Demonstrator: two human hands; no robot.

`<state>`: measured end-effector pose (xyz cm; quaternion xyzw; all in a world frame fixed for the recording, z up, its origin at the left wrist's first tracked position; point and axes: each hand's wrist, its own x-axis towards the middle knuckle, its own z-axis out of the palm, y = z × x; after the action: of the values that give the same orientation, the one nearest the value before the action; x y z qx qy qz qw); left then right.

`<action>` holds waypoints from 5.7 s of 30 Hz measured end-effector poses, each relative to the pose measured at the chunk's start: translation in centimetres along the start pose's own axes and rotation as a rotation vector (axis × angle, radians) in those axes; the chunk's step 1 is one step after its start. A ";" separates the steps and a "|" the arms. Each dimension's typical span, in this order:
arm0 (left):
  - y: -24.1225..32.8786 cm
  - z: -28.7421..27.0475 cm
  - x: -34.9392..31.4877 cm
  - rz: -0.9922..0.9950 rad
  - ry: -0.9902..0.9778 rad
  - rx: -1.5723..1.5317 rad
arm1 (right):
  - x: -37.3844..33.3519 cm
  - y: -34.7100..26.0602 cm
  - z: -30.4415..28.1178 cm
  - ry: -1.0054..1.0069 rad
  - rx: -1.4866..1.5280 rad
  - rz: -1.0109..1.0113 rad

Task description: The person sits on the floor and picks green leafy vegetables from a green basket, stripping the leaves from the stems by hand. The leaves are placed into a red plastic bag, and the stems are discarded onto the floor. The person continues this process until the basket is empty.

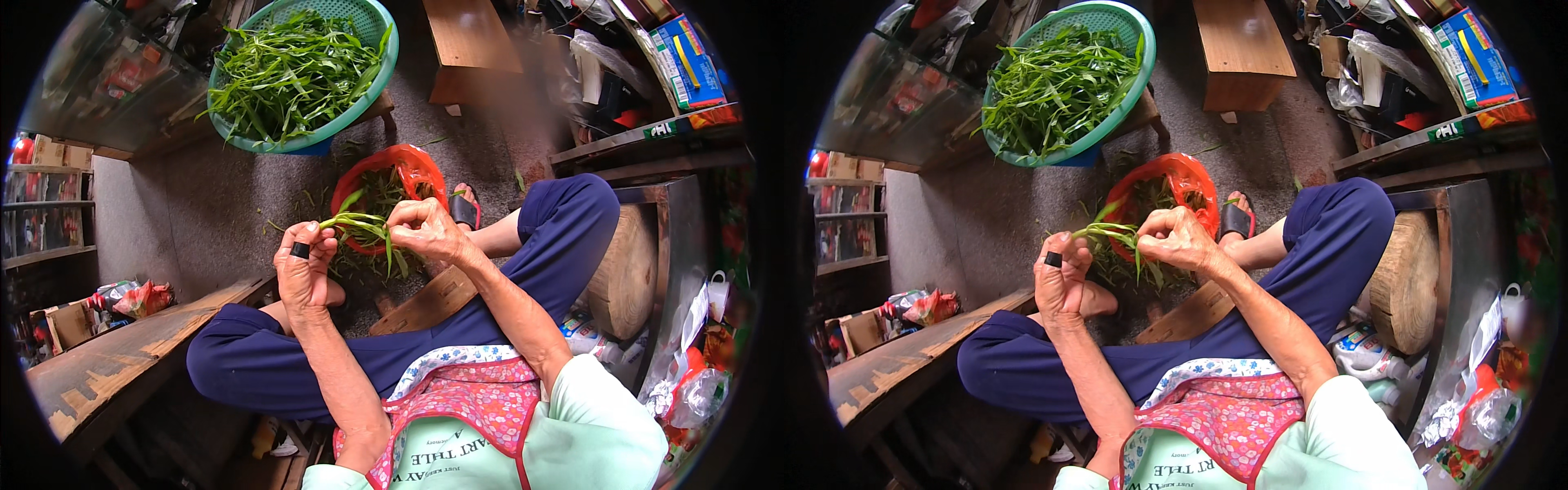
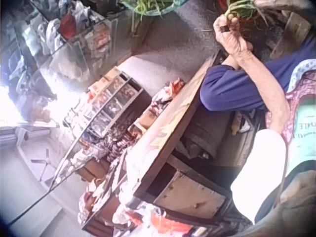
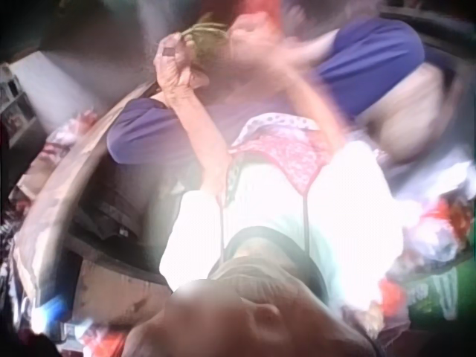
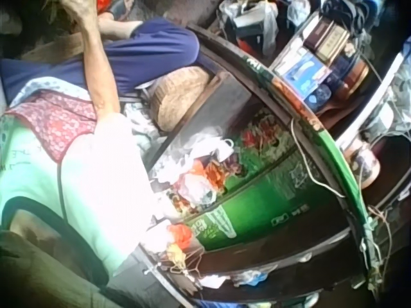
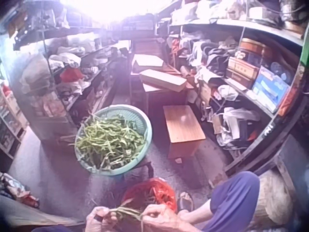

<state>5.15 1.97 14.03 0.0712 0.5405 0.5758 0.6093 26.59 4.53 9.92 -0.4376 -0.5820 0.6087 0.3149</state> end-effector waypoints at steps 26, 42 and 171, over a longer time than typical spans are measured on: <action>0.2 0.8 -1.4 0.429 -0.265 0.850 | 2.0 -4.1 4.9 0.270 -0.804 -0.660; -0.5 -1.4 1.0 0.355 -0.082 -0.047 | 8.3 -12.3 0.6 0.654 -0.342 -0.870; -4.0 0.0 2.4 0.311 -0.231 0.267 | 6.7 -4.4 2.3 -0.099 -0.944 -0.587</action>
<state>7.06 2.53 9.86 0.2990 0.5212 0.5742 0.5561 21.19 10.12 12.96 -0.3217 -0.9030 0.1887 0.2133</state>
